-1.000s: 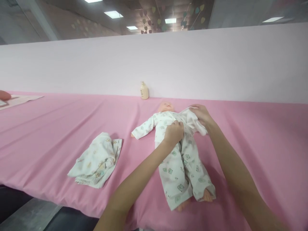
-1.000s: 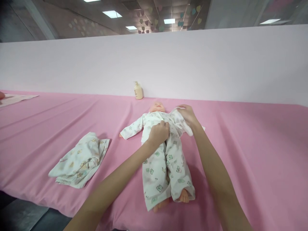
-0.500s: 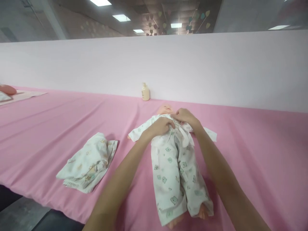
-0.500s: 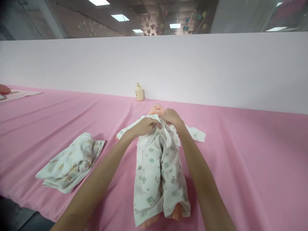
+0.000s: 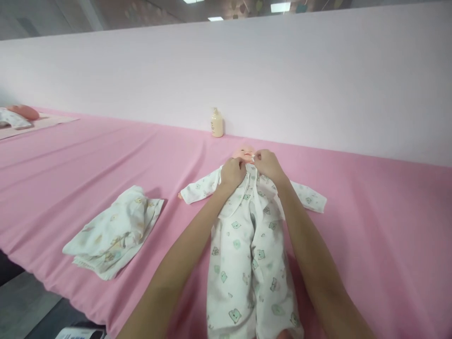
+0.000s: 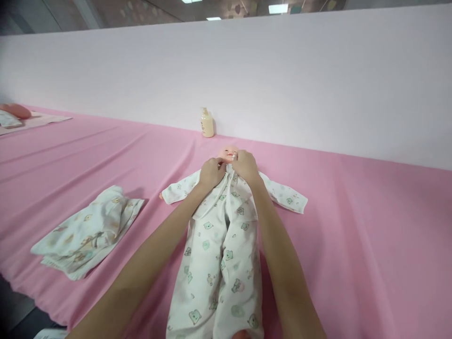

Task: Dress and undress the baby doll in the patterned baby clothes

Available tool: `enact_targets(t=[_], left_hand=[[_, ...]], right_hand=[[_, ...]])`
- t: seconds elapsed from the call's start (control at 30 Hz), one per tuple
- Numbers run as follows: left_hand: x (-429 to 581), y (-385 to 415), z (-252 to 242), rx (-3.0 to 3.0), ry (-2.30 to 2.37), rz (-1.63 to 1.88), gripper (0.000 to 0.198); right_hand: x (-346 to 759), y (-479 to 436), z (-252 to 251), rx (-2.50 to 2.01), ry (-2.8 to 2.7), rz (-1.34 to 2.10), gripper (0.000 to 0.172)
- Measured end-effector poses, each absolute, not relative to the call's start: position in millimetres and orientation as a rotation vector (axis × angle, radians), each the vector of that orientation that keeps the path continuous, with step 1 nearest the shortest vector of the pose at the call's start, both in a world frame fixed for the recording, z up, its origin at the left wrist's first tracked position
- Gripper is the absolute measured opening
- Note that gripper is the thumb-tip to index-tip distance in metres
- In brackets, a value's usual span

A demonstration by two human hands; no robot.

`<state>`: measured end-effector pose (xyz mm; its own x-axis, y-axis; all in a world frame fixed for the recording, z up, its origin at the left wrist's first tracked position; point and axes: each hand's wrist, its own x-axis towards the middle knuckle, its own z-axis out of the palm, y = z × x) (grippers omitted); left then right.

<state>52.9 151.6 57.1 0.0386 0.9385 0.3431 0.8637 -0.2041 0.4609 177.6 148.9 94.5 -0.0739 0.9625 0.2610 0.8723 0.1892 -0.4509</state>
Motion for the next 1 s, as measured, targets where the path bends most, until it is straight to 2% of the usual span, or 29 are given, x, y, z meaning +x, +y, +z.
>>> enact_targets(t=[0.17, 0.4, 0.7, 0.87, 1.0], left_hand=[[52.4, 150.1, 60.1, 2.193, 1.808, 0.843, 0.032], [46.8, 152.2, 55.9, 2.197, 1.596, 0.994, 0.031], [46.3, 153.8, 56.9, 2.138, 1.621, 1.013, 0.028], [46.5, 153.7, 54.0, 2.053, 1.618, 1.096, 0.025], [44.9, 154.2, 52.0, 2.040, 1.603, 1.139, 0.025]], right_hand=[[173.8, 143.4, 100.1, -1.688, -2.016, 0.240, 0.021], [176.2, 139.5, 99.4, -1.797, -1.968, 0.250, 0.009], [179.0, 144.1, 96.7, -1.660, -1.901, 0.523, 0.023], [178.2, 145.4, 94.5, -1.574, -1.887, 0.619, 0.024], [178.4, 141.6, 95.0, -1.502, -1.787, 0.896, 0.024]])
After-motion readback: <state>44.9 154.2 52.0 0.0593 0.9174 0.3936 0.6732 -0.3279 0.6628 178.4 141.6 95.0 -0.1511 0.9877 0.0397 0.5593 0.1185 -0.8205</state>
